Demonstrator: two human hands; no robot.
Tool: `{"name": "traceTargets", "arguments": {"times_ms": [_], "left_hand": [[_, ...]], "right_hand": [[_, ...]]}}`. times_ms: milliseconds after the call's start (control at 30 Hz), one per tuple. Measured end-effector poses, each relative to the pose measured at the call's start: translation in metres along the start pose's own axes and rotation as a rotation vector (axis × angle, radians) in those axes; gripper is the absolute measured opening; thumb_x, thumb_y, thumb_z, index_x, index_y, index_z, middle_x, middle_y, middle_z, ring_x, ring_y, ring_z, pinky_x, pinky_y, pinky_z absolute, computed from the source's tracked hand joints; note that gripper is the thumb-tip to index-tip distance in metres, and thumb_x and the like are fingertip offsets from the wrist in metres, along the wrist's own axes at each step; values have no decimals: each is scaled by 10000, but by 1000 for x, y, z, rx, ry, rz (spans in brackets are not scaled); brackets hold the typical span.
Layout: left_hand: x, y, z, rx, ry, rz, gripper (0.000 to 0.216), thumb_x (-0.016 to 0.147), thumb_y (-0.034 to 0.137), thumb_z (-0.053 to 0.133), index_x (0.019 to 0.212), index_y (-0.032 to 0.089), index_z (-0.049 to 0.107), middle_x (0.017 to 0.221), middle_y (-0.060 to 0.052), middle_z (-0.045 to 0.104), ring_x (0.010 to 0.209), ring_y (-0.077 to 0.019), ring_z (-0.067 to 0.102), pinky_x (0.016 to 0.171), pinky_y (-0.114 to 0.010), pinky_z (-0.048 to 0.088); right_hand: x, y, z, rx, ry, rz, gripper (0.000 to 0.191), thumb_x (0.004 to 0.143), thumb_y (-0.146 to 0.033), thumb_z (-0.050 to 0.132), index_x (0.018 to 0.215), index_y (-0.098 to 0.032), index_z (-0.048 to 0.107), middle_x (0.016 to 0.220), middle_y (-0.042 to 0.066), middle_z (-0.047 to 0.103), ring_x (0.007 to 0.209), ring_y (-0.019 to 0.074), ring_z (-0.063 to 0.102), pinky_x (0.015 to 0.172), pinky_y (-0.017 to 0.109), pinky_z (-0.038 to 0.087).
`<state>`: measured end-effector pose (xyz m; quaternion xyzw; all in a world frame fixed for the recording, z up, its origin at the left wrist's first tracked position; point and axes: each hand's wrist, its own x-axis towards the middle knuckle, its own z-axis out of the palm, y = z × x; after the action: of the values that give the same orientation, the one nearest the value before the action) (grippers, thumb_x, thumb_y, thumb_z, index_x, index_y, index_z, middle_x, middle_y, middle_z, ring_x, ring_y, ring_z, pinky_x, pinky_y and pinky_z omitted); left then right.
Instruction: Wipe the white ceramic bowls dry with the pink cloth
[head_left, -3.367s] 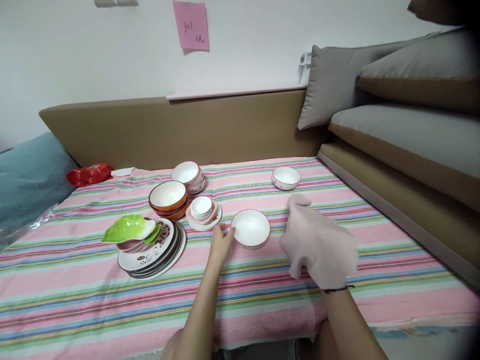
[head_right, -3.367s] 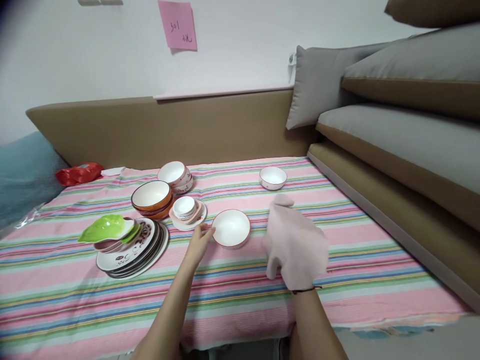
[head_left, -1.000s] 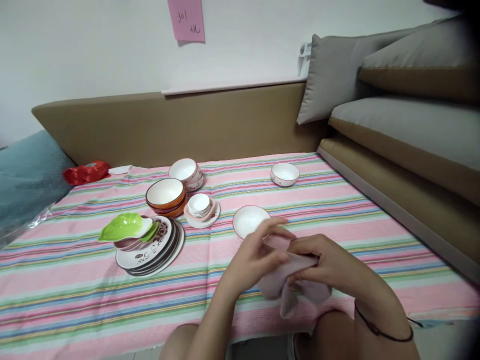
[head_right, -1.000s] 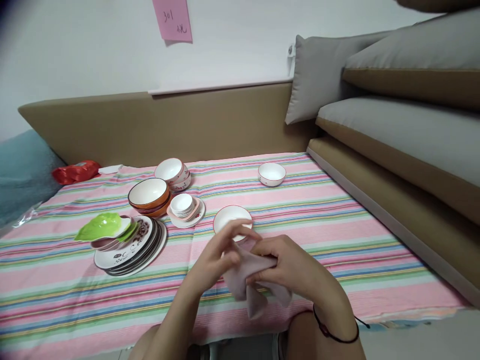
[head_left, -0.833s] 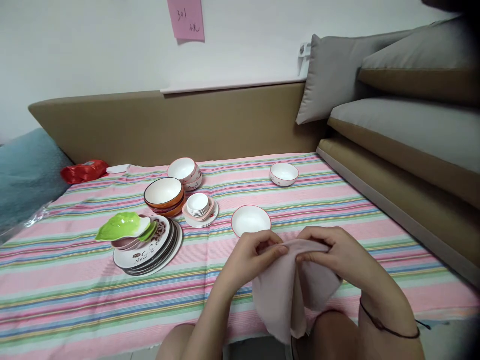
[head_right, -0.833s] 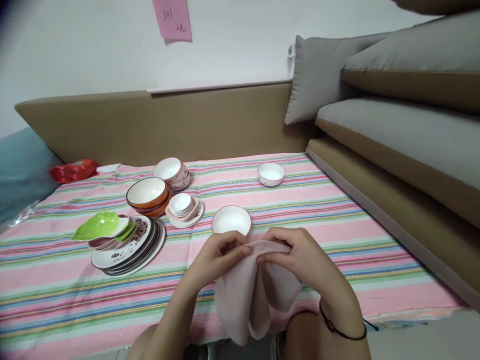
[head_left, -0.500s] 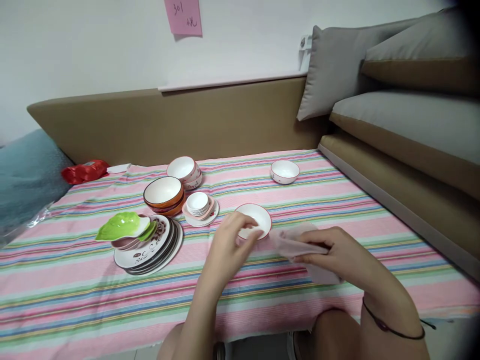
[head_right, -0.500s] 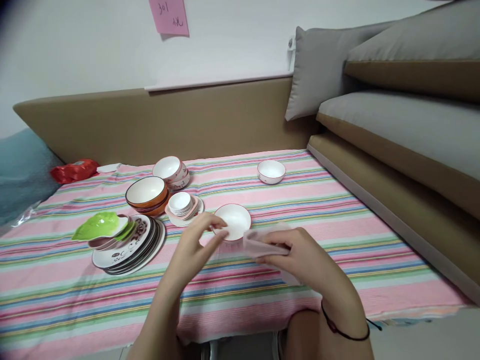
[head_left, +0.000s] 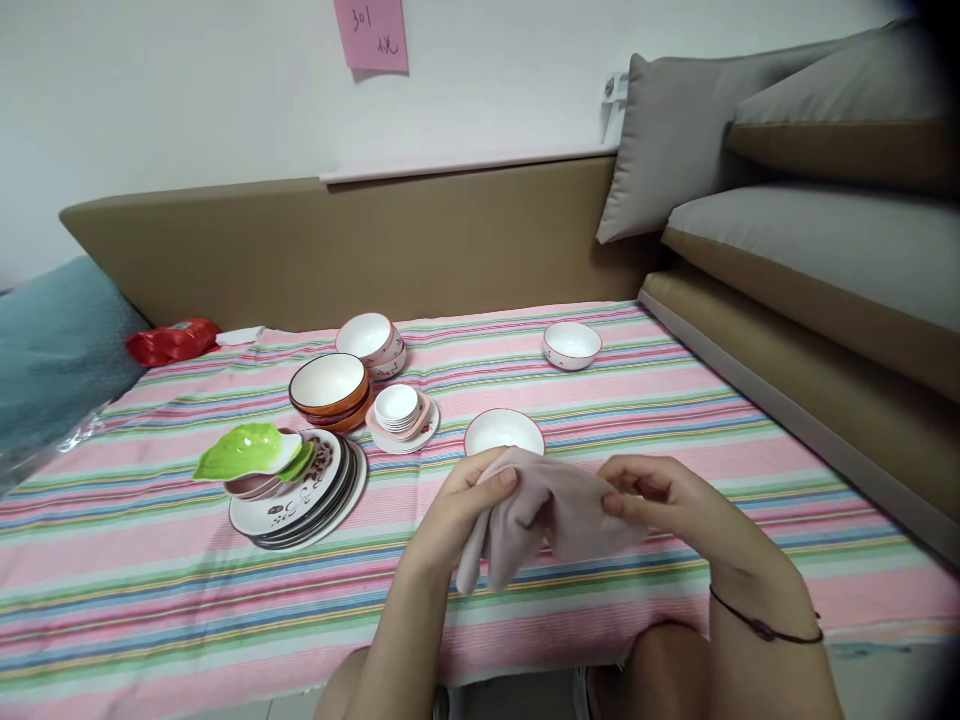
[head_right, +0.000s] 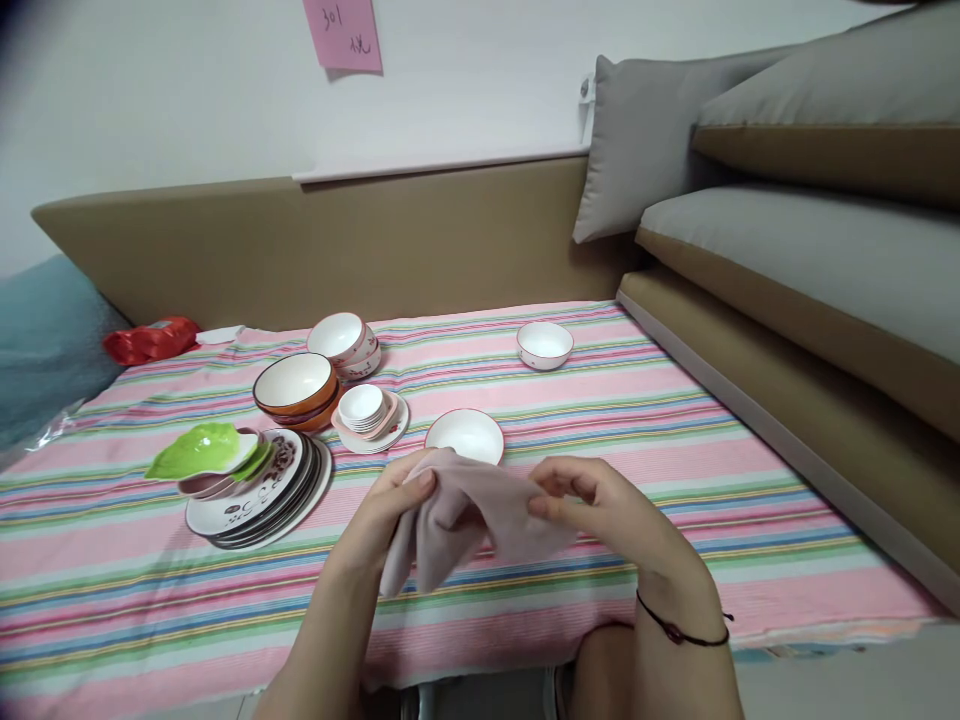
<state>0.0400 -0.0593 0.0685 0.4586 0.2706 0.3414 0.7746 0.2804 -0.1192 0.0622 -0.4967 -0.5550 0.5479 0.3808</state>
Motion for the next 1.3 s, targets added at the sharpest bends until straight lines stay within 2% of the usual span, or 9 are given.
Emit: {"name": "traceTargets", "arguments": {"times_ms": [133, 300, 500, 600, 700, 900, 1067, 1200, 1300], "left_hand": [[7, -9, 1, -243, 4, -16, 255, 686, 355, 761, 759, 131, 663, 676, -25, 606, 621, -134, 540, 586, -230, 409], [11, -6, 7, -390, 114, 58, 196, 686, 293, 747, 749, 148, 631, 682, -4, 596, 626, -128, 552, 621, -231, 418], [10, -2, 12, -196, 146, 55, 201, 784, 314, 698, 861, 148, 616, 748, 7, 586, 654, -105, 534, 620, -201, 396], [11, -5, 15, -133, 128, 66, 250, 790, 370, 698, 812, 165, 558, 695, 29, 551, 607, -89, 496, 581, -189, 371], [9, -5, 17, 0, 104, 75, 279, 807, 422, 679, 793, 180, 540, 640, 37, 544, 541, -87, 470, 534, -199, 347], [4, 6, 10, 569, 115, 248, 182, 868, 343, 618, 891, 187, 708, 932, -57, 716, 890, -193, 619, 784, -276, 437], [4, 10, -5, 1002, 261, 255, 29, 787, 218, 674, 802, 198, 658, 801, -15, 661, 776, -177, 574, 708, -283, 399], [4, 8, -1, 1035, 425, 353, 143, 753, 193, 692, 828, 196, 571, 822, -4, 591, 766, -158, 531, 697, -274, 390], [4, 6, 9, 827, 284, 246, 140, 890, 327, 559, 840, 197, 562, 780, -3, 577, 724, -148, 529, 652, -264, 397]], "right_hand": [[11, 12, 3, 263, 294, -74, 273, 765, -457, 736, 889, -221, 678, 772, 12, 639, 682, 144, 578, 589, 236, 434], [22, 28, 2, 310, 397, -38, 290, 677, -406, 809, 865, -224, 683, 711, -5, 625, 571, 112, 513, 503, 224, 361], [33, 30, 11, -30, 830, -203, 265, 817, -441, 676, 989, -242, 696, 1148, 65, 665, 1101, 238, 583, 919, 355, 454], [34, 16, 29, -39, 503, -281, 344, 872, -456, 619, 1163, -276, 659, 1336, 50, 590, 1261, 239, 511, 1061, 367, 389], [34, 6, 44, 130, 182, -261, 480, 839, -452, 670, 1278, -284, 577, 1217, 48, 652, 1111, 223, 606, 926, 328, 494], [36, 11, 45, 168, 157, -165, 318, 817, -351, 708, 1107, -231, 654, 962, 28, 693, 841, 174, 638, 696, 257, 513], [32, 13, 36, 142, 170, -177, 173, 856, -351, 662, 981, -237, 700, 860, -1, 669, 756, 142, 602, 645, 227, 468], [30, 12, 36, 178, 155, -249, 114, 877, -332, 645, 933, -254, 707, 918, -3, 665, 851, 146, 611, 732, 224, 475], [31, 11, 40, 246, 162, -221, 163, 844, -341, 693, 986, -262, 679, 928, 2, 682, 832, 151, 634, 695, 228, 487]]}}
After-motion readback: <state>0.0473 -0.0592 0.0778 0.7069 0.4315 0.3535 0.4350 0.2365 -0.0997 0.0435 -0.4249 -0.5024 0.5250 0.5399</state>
